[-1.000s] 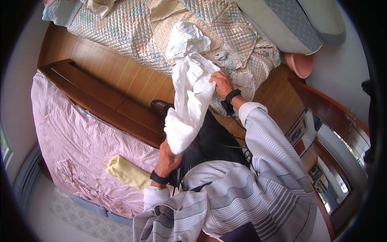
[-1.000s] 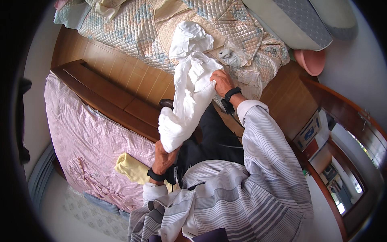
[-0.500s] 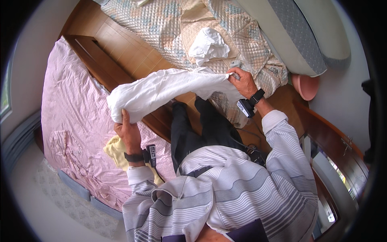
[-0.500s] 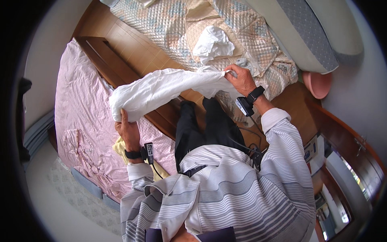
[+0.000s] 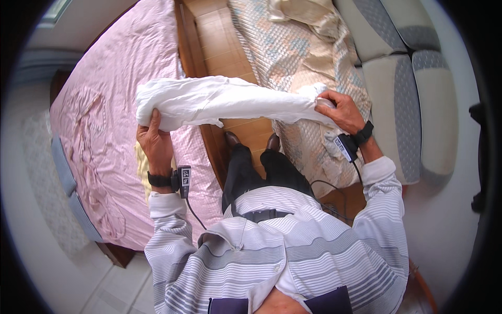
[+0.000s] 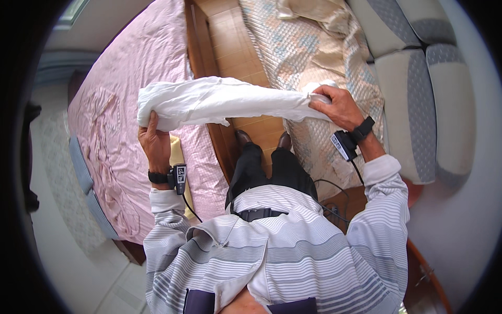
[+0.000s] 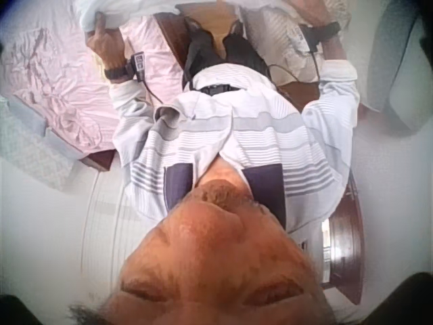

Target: The person walks from the living area into a bedroom and folds two garments on a bed. They first fold a yellow sweater, then a white shirt, placing each folded item on the bed.

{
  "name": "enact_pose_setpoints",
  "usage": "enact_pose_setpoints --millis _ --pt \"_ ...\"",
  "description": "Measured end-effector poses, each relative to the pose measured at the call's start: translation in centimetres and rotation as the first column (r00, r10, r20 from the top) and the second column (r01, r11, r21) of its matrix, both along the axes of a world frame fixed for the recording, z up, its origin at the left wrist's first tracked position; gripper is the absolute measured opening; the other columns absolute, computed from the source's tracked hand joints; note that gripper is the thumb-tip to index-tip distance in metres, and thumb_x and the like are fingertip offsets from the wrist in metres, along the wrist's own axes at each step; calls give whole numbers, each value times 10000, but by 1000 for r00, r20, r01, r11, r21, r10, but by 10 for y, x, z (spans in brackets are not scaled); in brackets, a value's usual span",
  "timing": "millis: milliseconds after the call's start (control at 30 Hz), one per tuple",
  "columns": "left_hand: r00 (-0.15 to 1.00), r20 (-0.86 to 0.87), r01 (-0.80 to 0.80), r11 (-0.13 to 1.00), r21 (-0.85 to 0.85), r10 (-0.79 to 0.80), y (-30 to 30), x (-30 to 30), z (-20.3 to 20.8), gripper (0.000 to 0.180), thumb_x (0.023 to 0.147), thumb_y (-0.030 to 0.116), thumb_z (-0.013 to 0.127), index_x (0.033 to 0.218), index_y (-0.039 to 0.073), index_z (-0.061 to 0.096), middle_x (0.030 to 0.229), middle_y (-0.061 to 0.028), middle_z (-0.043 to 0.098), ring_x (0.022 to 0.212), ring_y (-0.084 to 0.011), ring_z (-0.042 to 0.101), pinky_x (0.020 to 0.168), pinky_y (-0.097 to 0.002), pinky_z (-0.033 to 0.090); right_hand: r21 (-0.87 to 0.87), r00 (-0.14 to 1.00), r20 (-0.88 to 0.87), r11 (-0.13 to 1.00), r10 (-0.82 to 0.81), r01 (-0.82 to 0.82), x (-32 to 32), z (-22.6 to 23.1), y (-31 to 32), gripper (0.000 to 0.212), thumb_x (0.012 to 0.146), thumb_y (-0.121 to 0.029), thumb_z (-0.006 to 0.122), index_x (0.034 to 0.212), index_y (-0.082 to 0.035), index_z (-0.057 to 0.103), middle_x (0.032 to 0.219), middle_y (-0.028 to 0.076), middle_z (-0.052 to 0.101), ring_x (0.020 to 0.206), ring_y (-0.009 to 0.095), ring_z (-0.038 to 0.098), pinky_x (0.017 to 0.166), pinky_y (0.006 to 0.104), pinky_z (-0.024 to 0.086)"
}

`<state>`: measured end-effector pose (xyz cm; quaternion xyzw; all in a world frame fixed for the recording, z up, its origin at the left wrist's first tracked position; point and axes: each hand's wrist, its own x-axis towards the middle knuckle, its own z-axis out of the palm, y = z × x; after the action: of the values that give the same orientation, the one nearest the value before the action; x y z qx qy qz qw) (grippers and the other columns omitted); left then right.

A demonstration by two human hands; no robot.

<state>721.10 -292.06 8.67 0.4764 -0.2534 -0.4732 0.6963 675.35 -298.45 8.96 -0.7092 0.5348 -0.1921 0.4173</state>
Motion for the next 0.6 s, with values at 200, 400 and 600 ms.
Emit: enact_pose_setpoints --millis 200,400,600 --pt "997 -42 -69 996 -47 67 28 61 5 236 927 16 639 1162 -4 644 1147 -87 671 1046 -164 634 953 -310 503 94 982 -49 980 180 -175 57 30 -17 255 840 -188 730 977 23 683 835 108 691 740 148 625 706 303 504" --pt "970 -140 -199 980 -4 197 48 136 10 239 918 -7 637 1157 4 648 1146 -76 671 1040 -155 635 936 -309 509 34 963 -45 964 265 -263 138 66 -45 158 879 -125 690 945 16 667 796 52 637 719 120 555 668 283 457" --pt "956 -192 -245 964 -102 222 78 213 37 220 947 23 596 1163 23 637 1143 -76 678 1056 -180 641 966 -351 508 -64 930 -46 928 364 -367 221 119 -62 113 872 -57 697 944 17 652 787 41 612 734 109 545 684 262 445"
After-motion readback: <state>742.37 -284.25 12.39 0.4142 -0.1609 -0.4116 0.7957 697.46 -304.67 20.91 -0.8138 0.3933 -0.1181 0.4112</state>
